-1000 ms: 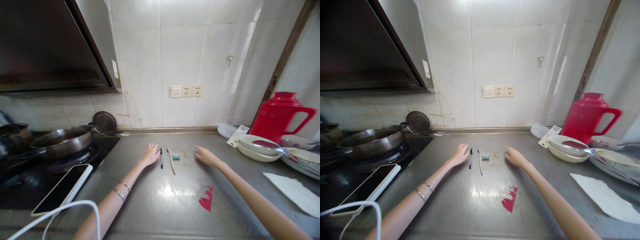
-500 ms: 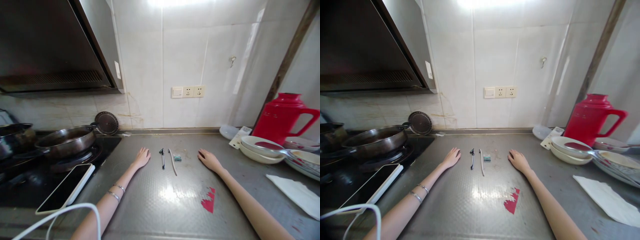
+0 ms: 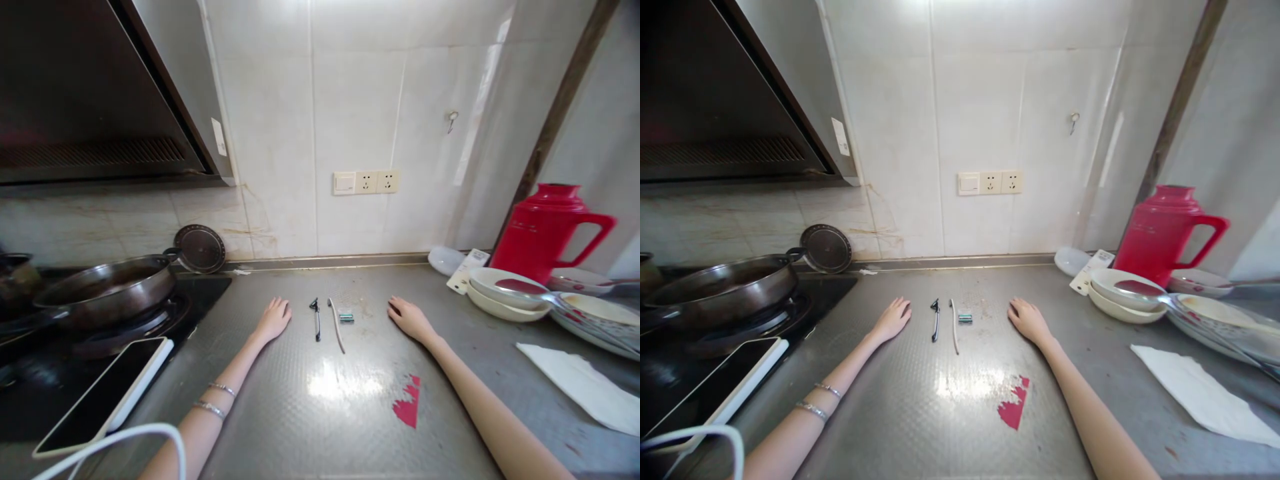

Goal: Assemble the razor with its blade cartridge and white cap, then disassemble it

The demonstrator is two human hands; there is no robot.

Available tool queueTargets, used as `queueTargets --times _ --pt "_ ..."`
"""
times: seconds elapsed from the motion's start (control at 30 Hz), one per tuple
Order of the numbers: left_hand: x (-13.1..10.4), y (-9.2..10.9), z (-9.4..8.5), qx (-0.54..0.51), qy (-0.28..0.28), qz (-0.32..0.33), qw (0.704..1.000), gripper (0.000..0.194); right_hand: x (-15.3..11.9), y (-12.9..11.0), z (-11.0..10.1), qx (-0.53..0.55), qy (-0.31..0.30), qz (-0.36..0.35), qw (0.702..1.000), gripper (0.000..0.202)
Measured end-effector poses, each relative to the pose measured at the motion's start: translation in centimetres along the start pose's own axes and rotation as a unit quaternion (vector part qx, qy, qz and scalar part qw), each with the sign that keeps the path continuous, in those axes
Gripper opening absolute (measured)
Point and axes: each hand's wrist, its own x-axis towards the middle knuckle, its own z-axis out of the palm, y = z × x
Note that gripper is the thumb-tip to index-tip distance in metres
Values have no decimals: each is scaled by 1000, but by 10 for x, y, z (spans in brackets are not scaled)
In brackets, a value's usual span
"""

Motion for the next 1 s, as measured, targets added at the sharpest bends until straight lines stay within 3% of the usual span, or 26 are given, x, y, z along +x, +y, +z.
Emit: queueTargets --times 1.0 --pt "-1 0 0 9 -6 3 1000 45 0 1 0 -7 -7 -1 1000 45"
